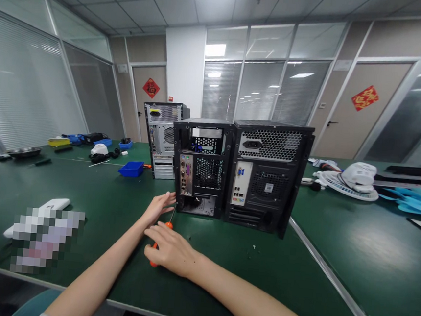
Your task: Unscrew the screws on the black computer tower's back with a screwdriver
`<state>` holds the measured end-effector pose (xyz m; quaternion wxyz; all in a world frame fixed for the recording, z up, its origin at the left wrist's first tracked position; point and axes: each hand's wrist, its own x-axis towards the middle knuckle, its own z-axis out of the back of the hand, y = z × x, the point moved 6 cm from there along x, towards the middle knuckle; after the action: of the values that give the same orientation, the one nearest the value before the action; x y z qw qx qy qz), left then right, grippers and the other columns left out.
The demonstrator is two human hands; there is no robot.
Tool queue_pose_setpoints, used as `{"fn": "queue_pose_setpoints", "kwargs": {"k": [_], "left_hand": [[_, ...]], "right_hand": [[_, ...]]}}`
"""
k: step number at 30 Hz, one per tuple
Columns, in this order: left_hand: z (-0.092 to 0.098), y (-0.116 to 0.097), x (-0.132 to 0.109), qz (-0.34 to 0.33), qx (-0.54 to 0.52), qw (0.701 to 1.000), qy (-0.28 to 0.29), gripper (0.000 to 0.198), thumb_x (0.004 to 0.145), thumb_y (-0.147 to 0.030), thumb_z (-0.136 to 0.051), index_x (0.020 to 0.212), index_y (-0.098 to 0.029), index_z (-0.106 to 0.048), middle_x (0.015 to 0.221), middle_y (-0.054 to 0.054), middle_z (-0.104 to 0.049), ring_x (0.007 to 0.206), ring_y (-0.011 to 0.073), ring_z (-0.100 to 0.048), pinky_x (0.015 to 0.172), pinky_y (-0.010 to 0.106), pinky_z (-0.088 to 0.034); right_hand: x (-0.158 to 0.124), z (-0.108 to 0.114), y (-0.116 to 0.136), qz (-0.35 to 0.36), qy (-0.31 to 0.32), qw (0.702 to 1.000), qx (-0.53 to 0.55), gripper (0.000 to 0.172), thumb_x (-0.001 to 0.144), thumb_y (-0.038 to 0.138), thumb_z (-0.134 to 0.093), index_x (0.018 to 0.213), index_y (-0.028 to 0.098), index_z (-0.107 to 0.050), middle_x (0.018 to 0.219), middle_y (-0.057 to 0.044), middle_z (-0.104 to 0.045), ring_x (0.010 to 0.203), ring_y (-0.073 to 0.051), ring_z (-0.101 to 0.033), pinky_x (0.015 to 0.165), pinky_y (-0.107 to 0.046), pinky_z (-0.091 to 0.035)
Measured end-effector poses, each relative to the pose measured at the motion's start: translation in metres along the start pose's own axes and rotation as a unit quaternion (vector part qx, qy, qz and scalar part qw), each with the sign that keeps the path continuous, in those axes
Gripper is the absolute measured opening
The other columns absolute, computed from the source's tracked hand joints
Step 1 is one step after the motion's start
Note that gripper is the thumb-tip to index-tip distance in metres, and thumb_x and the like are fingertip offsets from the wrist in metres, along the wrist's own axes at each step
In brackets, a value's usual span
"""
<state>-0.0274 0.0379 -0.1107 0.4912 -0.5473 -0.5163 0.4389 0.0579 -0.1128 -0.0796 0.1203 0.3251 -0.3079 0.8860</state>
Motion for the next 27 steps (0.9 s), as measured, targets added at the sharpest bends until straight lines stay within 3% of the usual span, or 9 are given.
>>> {"fn": "queue_pose_setpoints", "kwargs": {"k": [4,6,9,15,19,27], "left_hand": [[0.0,0.001,0.0,0.0,-0.001,1.0,0.0,0.039,0.09,-0.043,-0.05,0.111,-0.015,-0.064,0.13,0.015,-0.056,0.12,0.0262,-0.055,0.098,0.042,-0.045],[0.0,0.001,0.0,0.001,-0.001,1.0,-0.001,0.038,0.09,-0.042,-0.049,0.112,-0.014,-0.064,0.131,0.015,-0.056,0.12,0.0263,-0.055,0.098,0.043,-0.045],[0.0,0.001,-0.001,0.002,0.0,1.0,-0.001,0.038,0.09,-0.043,-0.05,0.112,-0.014,-0.064,0.131,0.016,-0.056,0.12,0.0267,-0.055,0.097,0.042,-0.045],[0.0,0.0,-0.001,-0.002,-0.001,1.0,0.004,0.042,0.087,-0.048,-0.053,0.11,-0.015,-0.066,0.131,0.016,-0.055,0.12,0.0273,-0.055,0.097,0.042,-0.046],[0.0,0.0,-0.001,-0.004,-0.002,1.0,0.007,0.043,0.087,-0.049,-0.053,0.11,-0.015,-0.066,0.131,0.016,-0.056,0.12,0.0272,-0.055,0.096,0.042,-0.046],[-0.001,-0.001,-0.002,-0.004,0.0,1.0,0.008,0.038,0.09,-0.043,-0.05,0.112,-0.016,-0.064,0.13,0.015,-0.056,0.121,0.0263,-0.054,0.098,0.042,-0.045]], "right_hand": [[0.002,0.001,-0.002,0.03,0.079,0.994,0.071,0.011,0.088,0.017,-0.049,0.077,0.019,-0.049,0.077,0.002,-0.054,0.073,-0.01,-0.048,0.093,-0.028,-0.043],[0.003,0.003,-0.003,0.026,0.115,0.989,0.087,0.014,0.087,0.028,-0.052,0.077,0.019,-0.05,0.076,0.0,-0.051,0.074,-0.013,-0.046,0.088,-0.028,-0.044],[0.005,0.006,-0.002,0.029,0.153,0.982,0.103,0.026,0.081,0.042,-0.055,0.081,0.017,-0.051,0.079,-0.003,-0.051,0.078,-0.016,-0.045,0.096,-0.033,-0.039],[0.007,0.012,0.0,0.057,0.204,0.972,0.105,0.028,0.09,0.043,-0.047,0.099,0.018,-0.053,0.09,-0.004,-0.052,0.084,-0.017,-0.049,0.1,-0.038,-0.035],[0.007,0.017,0.0,0.081,0.196,0.974,0.081,0.026,0.094,0.039,-0.041,0.109,0.02,-0.05,0.098,-0.004,-0.054,0.089,-0.018,-0.051,0.096,-0.04,-0.038],[0.001,0.019,0.007,0.122,0.139,0.982,0.036,0.016,0.094,0.026,-0.039,0.1,0.019,-0.052,0.085,-0.002,-0.056,0.08,-0.016,-0.053,0.09,-0.04,-0.043]]}}
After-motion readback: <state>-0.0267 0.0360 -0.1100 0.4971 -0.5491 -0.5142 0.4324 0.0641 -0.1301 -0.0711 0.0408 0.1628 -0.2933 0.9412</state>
